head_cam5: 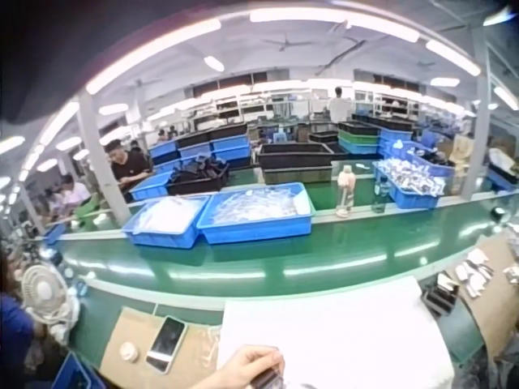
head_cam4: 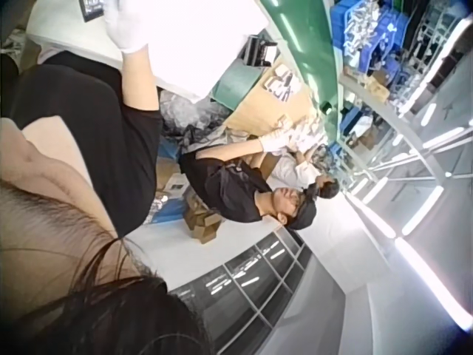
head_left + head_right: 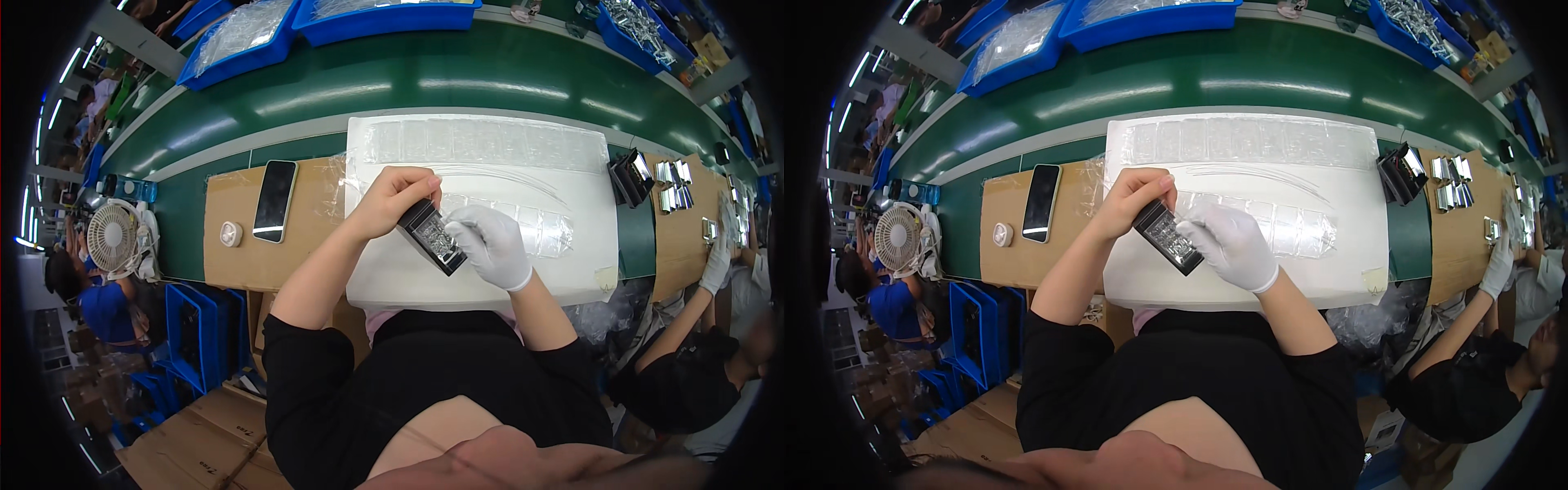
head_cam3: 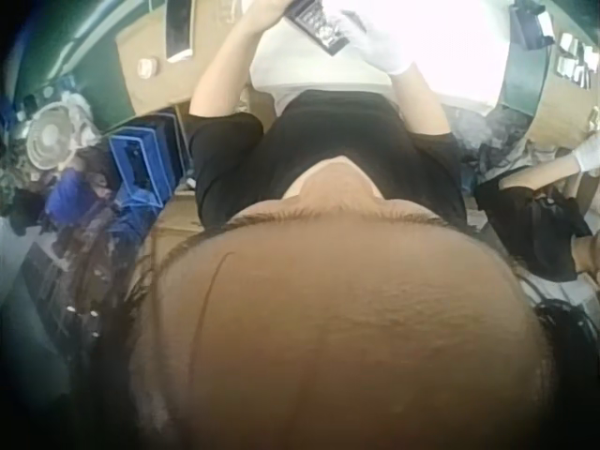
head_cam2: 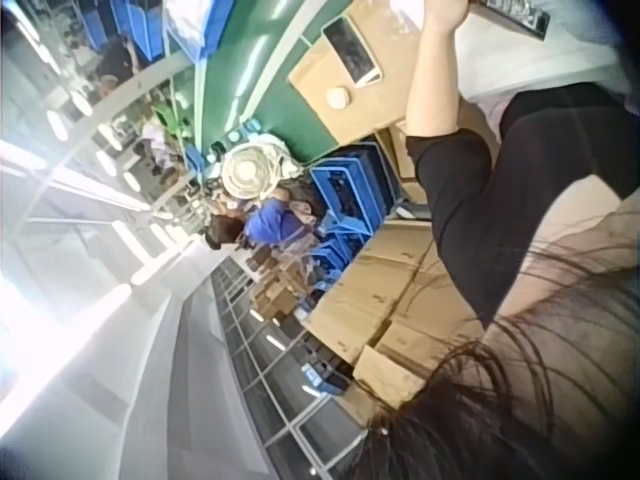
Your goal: The person peels clear plastic strips from a backing sheet and inserts them one by one into the front slots of electronic device housings, placing each assembled housing onto the conveyor belt.
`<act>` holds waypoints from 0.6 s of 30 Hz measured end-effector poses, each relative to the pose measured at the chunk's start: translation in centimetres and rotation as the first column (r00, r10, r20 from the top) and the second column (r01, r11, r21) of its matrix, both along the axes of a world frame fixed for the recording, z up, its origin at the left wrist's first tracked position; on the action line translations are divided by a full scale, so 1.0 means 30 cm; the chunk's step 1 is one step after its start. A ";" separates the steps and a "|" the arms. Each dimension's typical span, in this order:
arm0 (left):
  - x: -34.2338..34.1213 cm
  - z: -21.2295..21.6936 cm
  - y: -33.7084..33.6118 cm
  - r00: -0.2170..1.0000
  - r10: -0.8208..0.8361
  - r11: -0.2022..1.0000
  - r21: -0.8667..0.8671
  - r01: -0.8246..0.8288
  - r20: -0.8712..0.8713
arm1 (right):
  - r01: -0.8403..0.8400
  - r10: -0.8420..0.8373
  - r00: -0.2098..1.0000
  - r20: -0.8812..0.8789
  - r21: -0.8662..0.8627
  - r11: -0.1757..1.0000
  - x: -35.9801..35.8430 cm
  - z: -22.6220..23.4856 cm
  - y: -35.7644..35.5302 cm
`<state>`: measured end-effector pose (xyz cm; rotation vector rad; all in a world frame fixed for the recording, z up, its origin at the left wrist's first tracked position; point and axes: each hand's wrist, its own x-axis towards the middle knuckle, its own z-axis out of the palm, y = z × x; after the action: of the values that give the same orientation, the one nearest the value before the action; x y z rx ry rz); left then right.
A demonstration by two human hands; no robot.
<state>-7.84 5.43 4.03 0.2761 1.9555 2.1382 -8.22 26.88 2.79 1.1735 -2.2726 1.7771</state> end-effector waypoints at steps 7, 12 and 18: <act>0.006 -0.047 0.005 1.000 -0.007 0.996 0.089 0.009 -0.025 | 0.187 0.111 0.765 0.635 -0.384 0.904 0.025 -0.022 -0.039; 0.021 -0.082 0.002 0.996 0.044 0.997 0.067 -0.038 -0.077 | 0.096 0.308 0.561 0.769 -0.430 0.898 0.000 0.003 -0.024; 0.024 -0.092 0.009 0.995 0.058 0.997 0.064 -0.053 -0.081 | 0.048 0.325 0.483 0.813 -0.395 0.917 -0.021 0.002 -0.017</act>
<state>-7.12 5.70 1.26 0.3298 1.9658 2.2590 -8.84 26.38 2.84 0.3576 -1.9553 3.2593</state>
